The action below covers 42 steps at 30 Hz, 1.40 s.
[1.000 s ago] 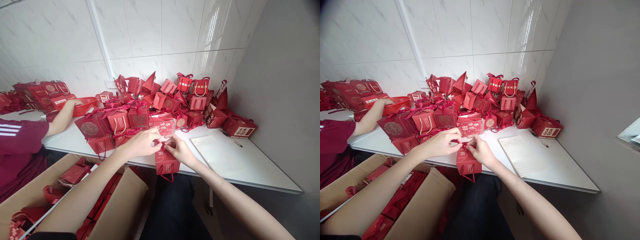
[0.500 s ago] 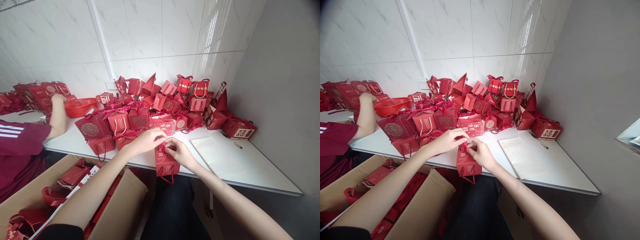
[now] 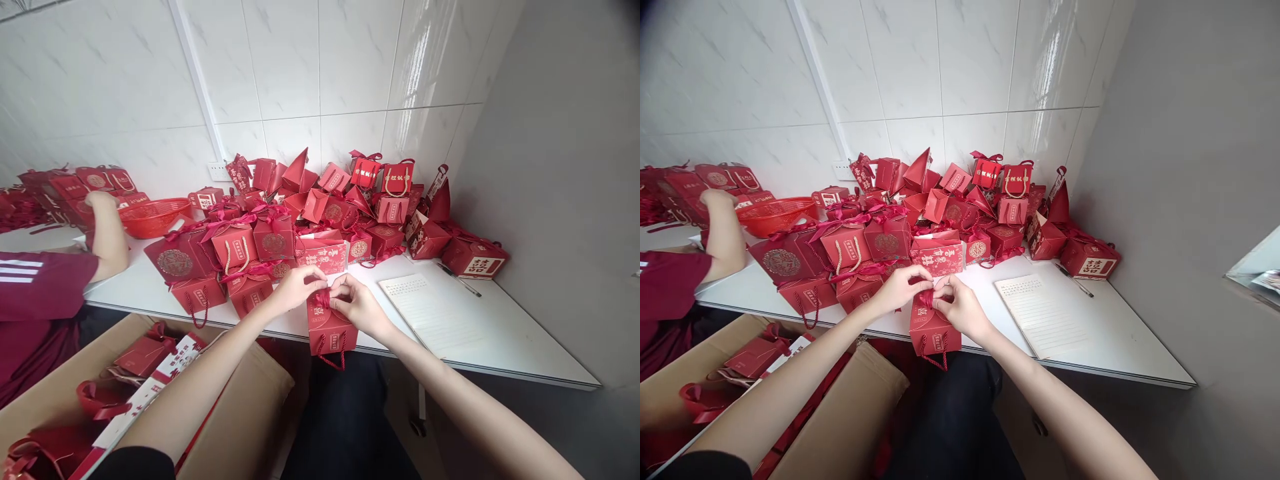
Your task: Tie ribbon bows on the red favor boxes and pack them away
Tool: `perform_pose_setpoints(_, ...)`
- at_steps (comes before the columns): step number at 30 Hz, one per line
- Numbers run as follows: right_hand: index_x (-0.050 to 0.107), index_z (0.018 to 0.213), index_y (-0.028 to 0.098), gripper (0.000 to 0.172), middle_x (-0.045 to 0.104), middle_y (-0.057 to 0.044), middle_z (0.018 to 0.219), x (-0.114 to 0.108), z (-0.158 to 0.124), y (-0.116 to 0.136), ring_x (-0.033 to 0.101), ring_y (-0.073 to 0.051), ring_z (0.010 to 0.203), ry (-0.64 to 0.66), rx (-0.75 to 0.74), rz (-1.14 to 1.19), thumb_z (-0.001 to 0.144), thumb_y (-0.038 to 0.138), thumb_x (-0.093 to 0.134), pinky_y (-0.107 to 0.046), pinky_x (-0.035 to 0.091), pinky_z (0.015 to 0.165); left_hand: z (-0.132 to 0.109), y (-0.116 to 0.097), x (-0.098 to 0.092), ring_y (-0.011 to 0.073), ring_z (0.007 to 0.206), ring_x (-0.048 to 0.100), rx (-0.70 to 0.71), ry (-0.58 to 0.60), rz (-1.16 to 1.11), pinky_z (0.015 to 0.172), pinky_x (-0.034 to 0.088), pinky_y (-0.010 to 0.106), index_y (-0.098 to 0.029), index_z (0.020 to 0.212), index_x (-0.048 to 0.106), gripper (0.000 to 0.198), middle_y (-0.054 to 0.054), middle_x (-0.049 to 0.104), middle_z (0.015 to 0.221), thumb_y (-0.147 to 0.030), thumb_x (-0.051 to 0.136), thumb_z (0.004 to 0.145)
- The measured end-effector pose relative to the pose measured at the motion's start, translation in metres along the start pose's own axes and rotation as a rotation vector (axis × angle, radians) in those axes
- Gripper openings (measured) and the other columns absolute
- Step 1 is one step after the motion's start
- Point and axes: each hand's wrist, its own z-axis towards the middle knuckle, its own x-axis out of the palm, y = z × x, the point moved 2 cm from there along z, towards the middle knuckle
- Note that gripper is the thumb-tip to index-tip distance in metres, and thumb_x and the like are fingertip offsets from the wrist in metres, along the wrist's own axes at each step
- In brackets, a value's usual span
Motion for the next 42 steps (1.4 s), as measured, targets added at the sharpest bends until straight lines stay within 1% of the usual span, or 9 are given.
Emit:
perform_pose_setpoints(5, 0.05, 0.074, 0.019, 0.026, 0.062, 0.001, 0.067, -0.001, 0.001, 0.0, 0.058, -0.013, 0.064, -0.02, 0.043, 0.095, 0.064, 0.034, 0.069, -0.026, 0.044, 0.063, -0.018, 0.009, 0.008, 0.0168, 0.082, 0.058, 0.066, -0.049, 0.025, 0.076, 0.046, 0.03, -0.016, 0.077, 0.064, 0.01, 0.005, 0.065, 0.082, -0.019, 0.054, 0.078)
perform_pose_setpoints(10, 0.052, 0.071, 0.019, 0.02, 0.061, 0.001, 0.068, -0.001, 0.002, 0.002, 0.059, -0.013, 0.065, -0.036, 0.004, 0.088, 0.067, 0.033, 0.064, -0.026, 0.046, 0.063, -0.038, -0.007, 0.007, 0.0199, 0.096, 0.054, 0.149, -0.06, 0.109, 0.088, 0.043, 0.036, -0.017, 0.073, 0.064, 0.016, 0.007, 0.065, 0.096, -0.019, 0.05, 0.08)
perform_pose_setpoints(13, 0.052, 0.069, 0.019, 0.015, 0.061, 0.001, 0.068, 0.0, 0.001, 0.001, 0.058, -0.013, 0.065, -0.061, -0.014, 0.045, 0.068, 0.03, 0.062, -0.027, 0.047, 0.064, -0.042, -0.012, 0.007, 0.0219, 0.103, 0.053, 0.088, -0.058, 0.114, 0.092, 0.041, 0.038, -0.017, 0.075, 0.064, 0.012, 0.008, 0.062, 0.104, -0.023, 0.054, 0.078)
perform_pose_setpoints(17, 0.053, 0.068, 0.019, 0.011, 0.061, 0.0, 0.068, 0.0, -0.001, 0.0, 0.057, -0.013, 0.064, -0.108, -0.037, -0.037, 0.069, 0.028, 0.059, -0.027, 0.047, 0.063, -0.04, -0.009, 0.012, 0.023, 0.104, 0.052, -0.024, -0.095, 0.103, 0.094, 0.042, 0.04, -0.018, 0.071, 0.064, 0.015, 0.007, 0.061, 0.105, -0.032, 0.063, 0.074)
perform_pose_setpoints(22, 0.056, 0.069, 0.018, 0.009, 0.062, 0.0, 0.067, -0.002, -0.004, 0.001, 0.055, -0.013, 0.063, -0.135, -0.065, -0.113, 0.07, 0.027, 0.058, -0.026, 0.045, 0.059, -0.038, -0.009, 0.017, 0.0218, 0.102, 0.053, -0.043, -0.094, 0.053, 0.093, 0.042, 0.039, -0.017, 0.069, 0.065, 0.016, 0.008, 0.061, 0.104, -0.027, 0.057, 0.078)
perform_pose_setpoints(25, 0.057, 0.068, 0.019, 0.006, 0.061, 0.0, 0.066, -0.002, -0.005, 0.002, 0.054, -0.013, 0.061, -0.137, -0.08, -0.161, 0.07, 0.025, 0.057, -0.026, 0.044, 0.059, -0.038, -0.01, 0.019, 0.022, 0.102, 0.054, -0.058, -0.092, 0.008, 0.092, 0.042, 0.039, -0.016, 0.073, 0.066, 0.017, 0.008, 0.06, 0.104, -0.03, 0.058, 0.078)
perform_pose_setpoints(29, 0.056, 0.07, 0.019, 0.009, 0.061, -0.001, 0.069, -0.003, -0.005, 0.003, 0.055, -0.014, 0.063, -0.125, -0.096, -0.193, 0.072, 0.028, 0.056, -0.027, 0.045, 0.061, -0.038, -0.006, 0.021, 0.0219, 0.101, 0.055, -0.082, -0.12, -0.026, 0.09, 0.043, 0.038, -0.016, 0.064, 0.063, 0.028, 0.008, 0.06, 0.103, -0.035, 0.054, 0.081)
perform_pose_setpoints(37, 0.05, 0.073, 0.021, 0.008, 0.059, 0.0, 0.069, -0.001, -0.005, 0.006, 0.055, -0.015, 0.064, -0.119, -0.144, -0.23, 0.077, 0.028, 0.052, -0.028, 0.045, 0.062, -0.037, 0.002, 0.026, 0.0217, 0.108, 0.051, -0.124, -0.113, -0.14, 0.098, 0.039, 0.037, -0.016, 0.078, 0.066, 0.023, 0.008, 0.056, 0.106, -0.031, 0.051, 0.082)
perform_pose_setpoints(42, 0.048, 0.074, 0.021, 0.004, 0.058, 0.001, 0.067, -0.002, -0.005, 0.005, 0.054, -0.014, 0.061, -0.092, -0.144, -0.243, 0.078, 0.023, 0.048, -0.027, 0.045, 0.06, -0.037, 0.0, 0.028, 0.022, 0.111, 0.05, -0.191, -0.113, -0.25, 0.1, 0.037, 0.036, -0.016, 0.07, 0.064, 0.026, 0.008, 0.053, 0.11, -0.034, 0.049, 0.082)
